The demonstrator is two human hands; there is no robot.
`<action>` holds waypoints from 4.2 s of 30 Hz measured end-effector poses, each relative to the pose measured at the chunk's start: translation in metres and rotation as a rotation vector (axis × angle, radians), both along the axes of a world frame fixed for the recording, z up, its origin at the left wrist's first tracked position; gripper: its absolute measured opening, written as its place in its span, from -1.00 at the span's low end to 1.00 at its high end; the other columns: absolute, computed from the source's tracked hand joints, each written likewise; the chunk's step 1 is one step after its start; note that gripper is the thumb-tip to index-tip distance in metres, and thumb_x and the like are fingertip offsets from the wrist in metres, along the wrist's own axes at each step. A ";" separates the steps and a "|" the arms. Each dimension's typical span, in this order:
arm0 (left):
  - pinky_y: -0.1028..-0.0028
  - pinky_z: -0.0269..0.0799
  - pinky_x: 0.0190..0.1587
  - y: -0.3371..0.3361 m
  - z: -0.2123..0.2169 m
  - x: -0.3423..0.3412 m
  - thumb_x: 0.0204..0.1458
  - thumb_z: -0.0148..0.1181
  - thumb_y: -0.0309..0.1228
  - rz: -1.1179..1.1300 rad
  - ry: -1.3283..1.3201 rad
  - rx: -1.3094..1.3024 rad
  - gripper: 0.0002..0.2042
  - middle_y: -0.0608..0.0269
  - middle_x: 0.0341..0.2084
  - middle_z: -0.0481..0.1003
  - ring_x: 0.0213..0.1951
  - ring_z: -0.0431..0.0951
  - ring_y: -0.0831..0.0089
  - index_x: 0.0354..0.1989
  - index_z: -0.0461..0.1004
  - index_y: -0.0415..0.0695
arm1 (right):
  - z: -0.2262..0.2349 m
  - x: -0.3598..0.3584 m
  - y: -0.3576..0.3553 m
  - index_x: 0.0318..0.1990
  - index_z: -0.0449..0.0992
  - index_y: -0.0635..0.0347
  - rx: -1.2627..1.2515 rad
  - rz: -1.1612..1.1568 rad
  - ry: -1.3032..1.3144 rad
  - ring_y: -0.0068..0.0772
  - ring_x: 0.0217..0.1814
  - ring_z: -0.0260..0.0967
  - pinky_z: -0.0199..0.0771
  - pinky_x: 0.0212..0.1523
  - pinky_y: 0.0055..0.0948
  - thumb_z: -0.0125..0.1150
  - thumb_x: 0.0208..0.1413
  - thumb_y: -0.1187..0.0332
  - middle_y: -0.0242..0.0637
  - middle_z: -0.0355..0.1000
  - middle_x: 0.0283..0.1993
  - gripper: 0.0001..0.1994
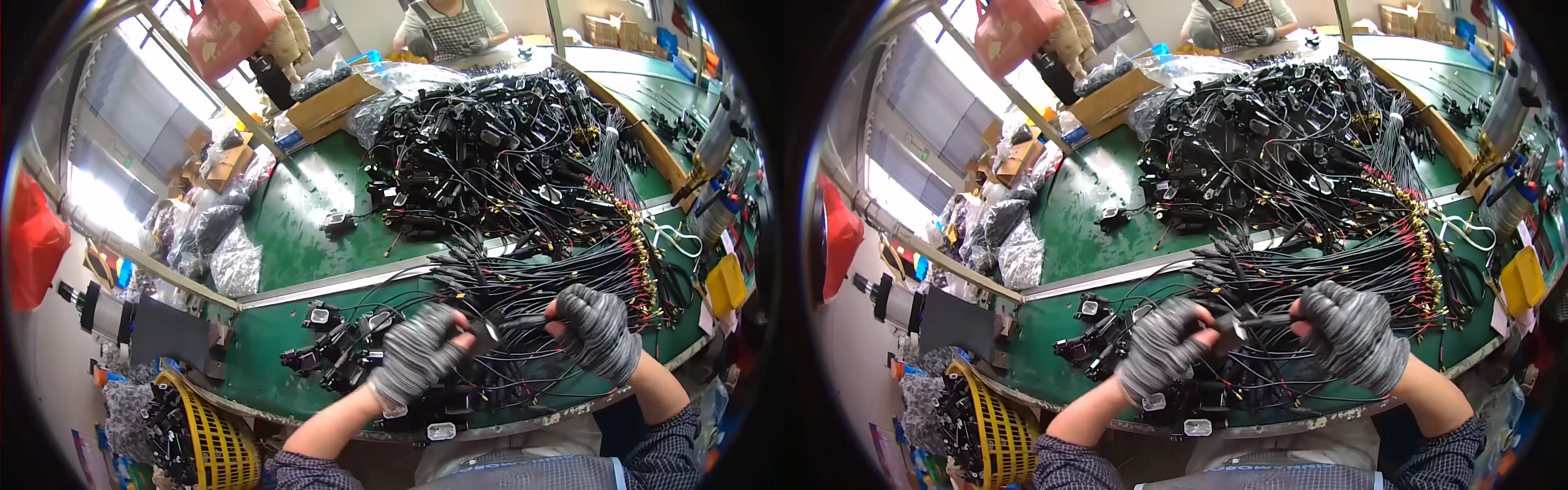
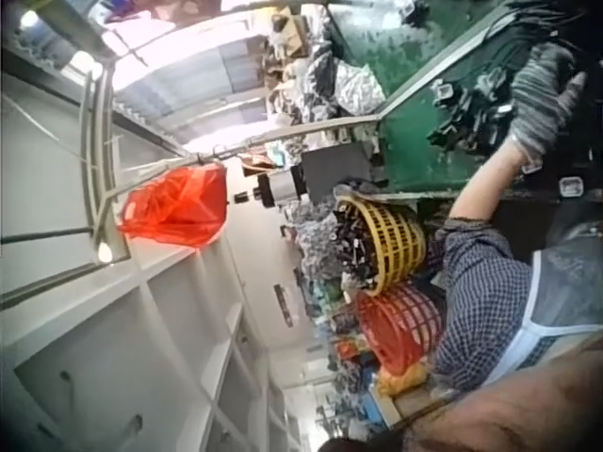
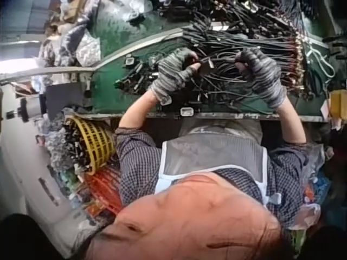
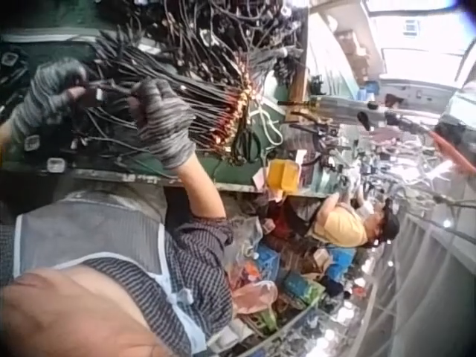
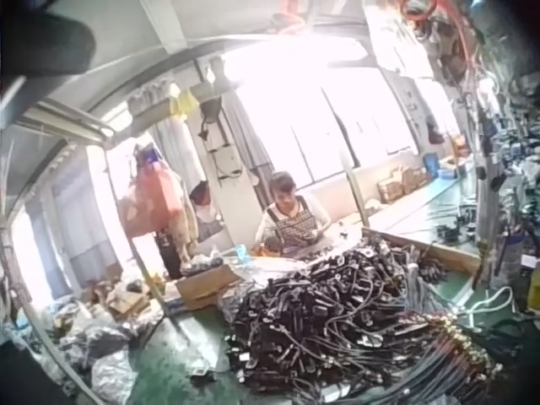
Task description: Assembling and organizing bundles of electrical wire harnesses at a manual workstation.
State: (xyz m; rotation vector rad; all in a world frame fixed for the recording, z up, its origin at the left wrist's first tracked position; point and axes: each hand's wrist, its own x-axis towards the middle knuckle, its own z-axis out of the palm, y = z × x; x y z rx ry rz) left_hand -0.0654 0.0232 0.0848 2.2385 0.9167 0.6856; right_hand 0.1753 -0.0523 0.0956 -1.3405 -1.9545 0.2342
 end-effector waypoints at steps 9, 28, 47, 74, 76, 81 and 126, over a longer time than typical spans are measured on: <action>0.37 0.36 -0.37 -0.034 -0.010 0.021 -0.11 0.16 -0.34 -0.072 -0.041 -0.039 -0.78 0.13 -0.42 0.38 -0.39 0.45 0.20 -0.29 0.37 -0.11 | -0.002 -0.016 -0.012 -0.45 0.43 0.12 0.070 0.040 -0.191 -0.29 -0.52 0.35 0.33 -0.59 -0.39 0.22 -0.20 0.32 -0.32 0.35 -0.50 -0.85; 0.37 0.37 -0.52 -0.042 -0.016 0.035 -0.10 0.13 -0.24 -0.043 -0.024 0.324 -0.77 0.20 -0.48 0.42 -0.52 0.46 0.26 -0.32 0.43 -0.08 | -0.008 -0.023 -0.012 -0.48 0.41 0.10 0.108 0.037 -0.359 -0.29 -0.48 0.31 0.30 -0.56 -0.34 0.14 -0.14 0.22 -0.33 0.34 -0.51 -0.83; 0.35 0.36 -0.51 -0.041 -0.010 0.033 -0.02 0.05 -0.22 -0.131 -0.042 0.131 -0.79 0.19 -0.52 0.42 -0.53 0.45 0.22 -0.34 0.43 -0.10 | -0.009 -0.028 -0.013 -0.52 0.39 0.13 0.209 0.044 -0.193 -0.22 -0.42 0.30 0.25 -0.33 -0.25 0.15 -0.23 0.28 -0.32 0.33 -0.53 -0.85; 0.36 0.30 -0.49 0.057 0.024 -0.065 0.07 -0.11 -0.24 0.250 0.202 0.143 -0.70 0.09 -0.64 0.42 -0.59 0.40 0.22 -0.47 0.44 -0.22 | -0.049 0.025 0.086 -0.43 0.43 0.16 -0.080 -0.084 -0.144 -0.19 -0.39 0.38 0.37 -0.41 -0.30 0.08 -0.08 0.31 -0.24 0.41 -0.46 -0.87; 0.35 0.29 -0.50 0.085 0.006 -0.117 0.08 -0.10 -0.21 0.294 0.131 0.204 -0.68 0.10 -0.65 0.40 -0.61 0.38 0.23 -0.47 0.43 -0.22 | -0.068 0.018 0.107 -0.41 0.43 0.15 -0.067 -0.153 -0.226 -0.19 -0.40 0.38 0.37 -0.40 -0.30 0.08 -0.08 0.32 -0.24 0.41 -0.45 -0.87; 0.32 0.33 -0.40 0.117 0.010 -0.152 0.06 -0.08 -0.13 0.147 0.833 -0.064 -0.68 0.04 -0.51 0.46 -0.47 0.45 0.17 -0.35 0.46 -0.13 | -0.097 0.009 0.131 -0.38 0.42 0.14 -0.054 -0.153 -0.469 -0.19 -0.43 0.36 0.36 -0.44 -0.31 0.08 -0.07 0.34 -0.24 0.39 -0.49 -0.89; 0.39 0.39 -0.37 -0.017 -0.009 0.016 -0.16 0.19 -0.41 -0.040 -0.060 0.027 -0.79 0.12 -0.43 0.42 -0.41 0.47 0.21 -0.30 0.41 -0.13 | -0.015 -0.022 0.003 -0.45 0.38 0.14 0.107 -0.044 -0.097 -0.28 -0.51 0.35 0.33 -0.59 -0.40 0.20 -0.21 0.37 -0.31 0.34 -0.49 -0.85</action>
